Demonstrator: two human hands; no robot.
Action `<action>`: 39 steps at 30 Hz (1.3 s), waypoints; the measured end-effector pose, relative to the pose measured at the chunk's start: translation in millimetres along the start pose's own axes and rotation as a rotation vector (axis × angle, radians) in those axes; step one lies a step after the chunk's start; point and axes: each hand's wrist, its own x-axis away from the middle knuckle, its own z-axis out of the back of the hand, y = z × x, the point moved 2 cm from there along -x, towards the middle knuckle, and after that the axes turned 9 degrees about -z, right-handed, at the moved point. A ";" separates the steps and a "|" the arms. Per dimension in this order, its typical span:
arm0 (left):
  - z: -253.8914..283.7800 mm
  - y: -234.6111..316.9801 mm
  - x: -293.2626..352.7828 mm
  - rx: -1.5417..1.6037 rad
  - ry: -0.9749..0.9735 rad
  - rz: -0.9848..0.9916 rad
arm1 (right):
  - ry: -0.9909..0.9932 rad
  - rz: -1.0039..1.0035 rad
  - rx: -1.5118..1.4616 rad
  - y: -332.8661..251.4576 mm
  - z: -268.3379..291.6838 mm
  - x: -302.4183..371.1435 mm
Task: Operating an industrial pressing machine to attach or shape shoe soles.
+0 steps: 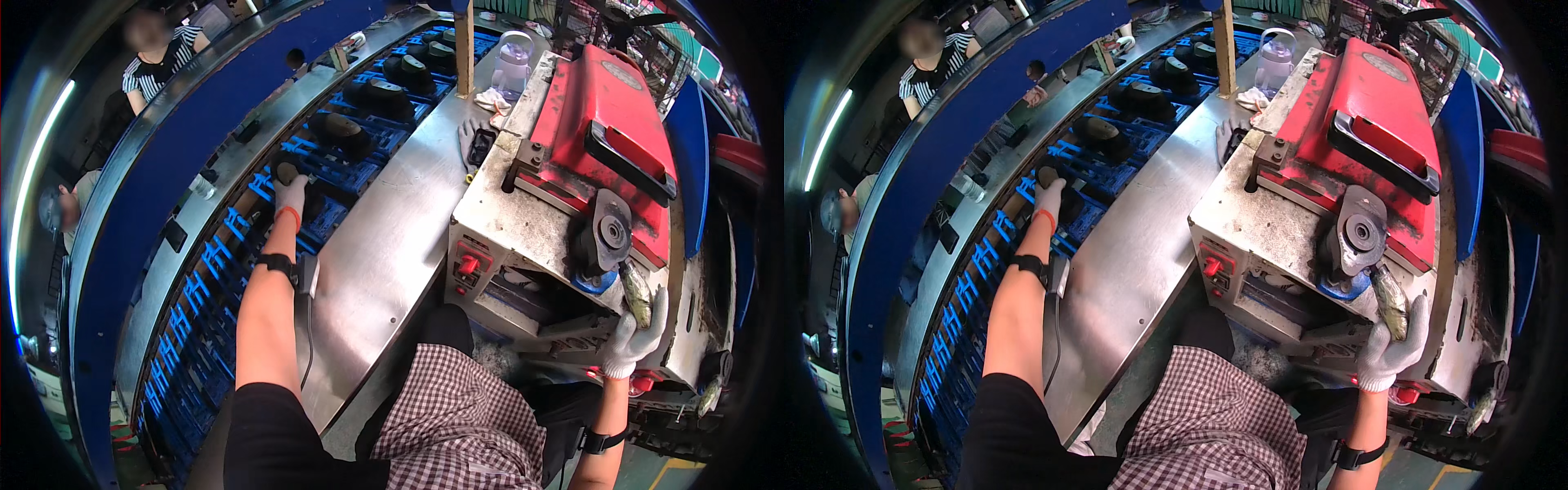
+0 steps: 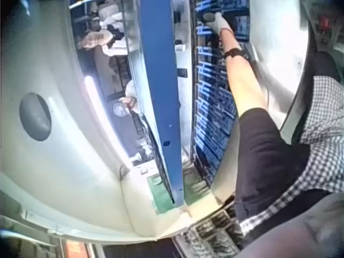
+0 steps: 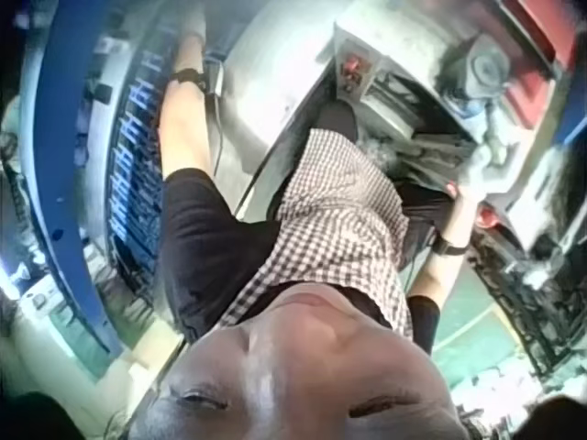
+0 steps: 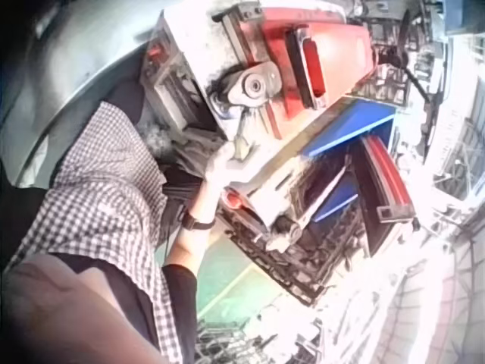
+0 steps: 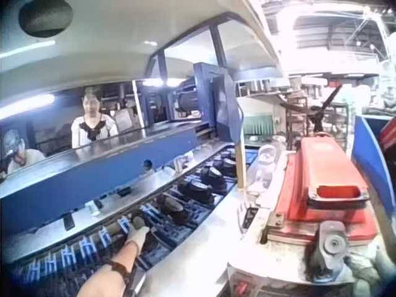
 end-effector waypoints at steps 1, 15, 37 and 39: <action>-1.4 -2.2 7.9 -0.011 -0.016 -0.020 | -0.008 0.036 0.046 -1.9 1.9 -3.2; -52.2 57.2 210.3 -0.885 -0.682 -0.625 | -0.082 0.000 0.005 -51.9 3.2 -28.2; -65.5 50.8 244.7 -0.724 -0.330 -0.767 | -0.338 -0.355 -0.402 -81.8 -1.7 -67.4; -65.0 50.7 244.8 -0.730 -0.331 -0.762 | -0.413 -0.343 -0.307 -85.2 1.7 -70.8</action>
